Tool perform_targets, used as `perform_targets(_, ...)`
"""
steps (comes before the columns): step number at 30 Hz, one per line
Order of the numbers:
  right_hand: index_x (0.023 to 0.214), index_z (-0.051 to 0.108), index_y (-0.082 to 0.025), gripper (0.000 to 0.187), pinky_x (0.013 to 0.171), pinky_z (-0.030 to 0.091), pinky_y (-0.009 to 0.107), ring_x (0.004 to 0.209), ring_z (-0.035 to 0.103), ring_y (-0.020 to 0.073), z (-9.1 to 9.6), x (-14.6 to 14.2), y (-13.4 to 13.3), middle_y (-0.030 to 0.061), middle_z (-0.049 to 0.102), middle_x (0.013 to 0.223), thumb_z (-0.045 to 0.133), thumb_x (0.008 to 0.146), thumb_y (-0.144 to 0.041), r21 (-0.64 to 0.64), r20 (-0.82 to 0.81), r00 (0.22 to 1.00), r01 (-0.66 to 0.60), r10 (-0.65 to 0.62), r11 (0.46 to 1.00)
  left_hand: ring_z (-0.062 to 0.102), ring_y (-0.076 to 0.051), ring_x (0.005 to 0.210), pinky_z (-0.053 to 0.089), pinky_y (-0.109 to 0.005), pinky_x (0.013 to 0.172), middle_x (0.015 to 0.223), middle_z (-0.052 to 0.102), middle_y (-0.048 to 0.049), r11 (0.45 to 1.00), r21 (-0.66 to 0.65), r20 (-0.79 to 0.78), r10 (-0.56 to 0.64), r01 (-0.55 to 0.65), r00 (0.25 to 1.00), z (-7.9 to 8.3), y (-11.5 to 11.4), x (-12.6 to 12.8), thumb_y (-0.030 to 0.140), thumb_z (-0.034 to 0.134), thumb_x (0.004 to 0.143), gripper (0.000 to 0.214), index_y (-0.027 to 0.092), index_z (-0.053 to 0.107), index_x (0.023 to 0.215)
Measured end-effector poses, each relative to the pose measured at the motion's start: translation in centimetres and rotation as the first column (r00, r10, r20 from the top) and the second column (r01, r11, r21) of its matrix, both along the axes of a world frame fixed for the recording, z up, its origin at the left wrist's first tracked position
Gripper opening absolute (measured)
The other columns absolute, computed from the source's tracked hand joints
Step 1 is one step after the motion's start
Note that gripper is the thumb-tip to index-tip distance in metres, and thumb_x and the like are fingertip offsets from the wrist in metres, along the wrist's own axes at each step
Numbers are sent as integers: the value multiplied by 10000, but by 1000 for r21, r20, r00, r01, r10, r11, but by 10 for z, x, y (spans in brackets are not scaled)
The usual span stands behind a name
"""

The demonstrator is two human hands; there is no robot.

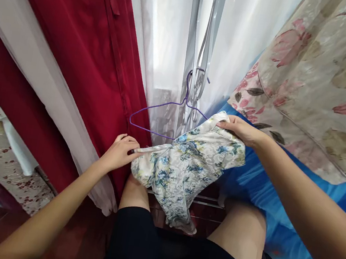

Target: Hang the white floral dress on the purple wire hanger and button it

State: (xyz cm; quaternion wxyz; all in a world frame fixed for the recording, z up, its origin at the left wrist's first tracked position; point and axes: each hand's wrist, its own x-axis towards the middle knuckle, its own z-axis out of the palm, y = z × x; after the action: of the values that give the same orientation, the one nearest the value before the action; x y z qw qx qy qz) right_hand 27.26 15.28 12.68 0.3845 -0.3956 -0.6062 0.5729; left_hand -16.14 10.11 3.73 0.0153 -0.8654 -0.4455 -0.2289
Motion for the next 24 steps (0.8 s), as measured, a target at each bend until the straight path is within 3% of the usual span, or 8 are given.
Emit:
perform_targets(2, 747, 727, -178, 304, 493, 501, 240, 541, 631, 146, 8, 0, -4, 38, 741, 687, 912, 627, -387, 8, 42, 999, -10, 9, 1000, 629, -260, 1091, 272, -536, 1154, 1068, 731, -46, 997, -75, -53, 21, -25, 998, 0, 21, -14, 395, 565, 946, 203, 237, 688, 974)
perform_targets(4, 742, 728, -175, 281, 474, 478, 229, 522, 608, 130, 14, -2, -9, 29, 729, 670, 912, 628, -355, 30, 66, 998, -11, 9, 1000, 625, -270, 1082, 370, -495, 1081, 1098, 724, -63, 994, -67, -59, 82, -86, 995, 13, 41, -20, 354, 523, 945, 199, 230, 666, 1006)
perform_targets(9, 726, 720, -175, 288, 466, 458, 229, 499, 587, 122, 19, -5, -15, 10, 702, 626, 915, 614, -354, 35, 71, 997, 0, -3, 999, 538, -373, 1193, 394, -536, 999, 1175, 674, -146, 935, 214, 36, 283, -284, 958, 77, 70, 0, 229, 527, 866, 163, 204, 614, 1002)
perform_targets(12, 777, 727, -179, 317, 499, 497, 252, 529, 622, 151, 14, -4, -17, 29, 725, 663, 908, 631, -394, -33, 71, 997, 32, -29, 999, 595, -319, 1116, 438, -488, 975, 1132, 678, -118, 978, 124, 240, 134, -168, 961, 98, 77, 19, 169, 496, 843, 167, 206, 569, 988)
perform_targets(15, 884, 732, -189, 364, 584, 549, 285, 636, 686, 198, -2, -2, -28, 56, 759, 762, 880, 675, -446, -65, 29, 993, 114, -112, 991, 653, -238, 1024, 510, -381, 891, 1076, 687, -71, 999, -27, 536, -2, 20, 844, 92, 79, 28, 183, 537, 825, 240, 219, 509, 1061)
perform_targets(19, 1088, 711, -265, 404, 692, 559, 299, 818, 716, 213, -39, 5, -60, 29, 772, 972, 796, 779, -512, 112, -93, 929, 367, -357, 924, 647, -169, 906, 515, -260, 749, 1028, 646, -36, 996, 61, 788, -6, -68, 615, 71, 68, 30, 245, 650, 784, 279, 228, 484, 1008)
perform_targets(21, 988, 728, -267, 334, 650, 533, 295, 770, 687, 202, -52, 9, -75, 17, 760, 910, 776, 791, -534, 197, -140, 875, 484, -464, 853, 594, -134, 746, 463, -227, 661, 873, 608, -6, 990, 92, 793, -5, -112, 609, 71, 56, 34, 275, 653, 808, 174, 209, 516, 893)
perform_targets(24, 792, 705, -250, 290, 606, 503, 311, 676, 634, 200, -47, 13, -83, 20, 721, 754, 789, 771, -526, 247, -227, 810, 585, -540, 773, 506, -127, 638, 386, -240, 612, 715, 556, 8, 986, 136, 694, -21, -102, 720, 86, 37, 49, 312, 575, 896, 169, 181, 581, 789)
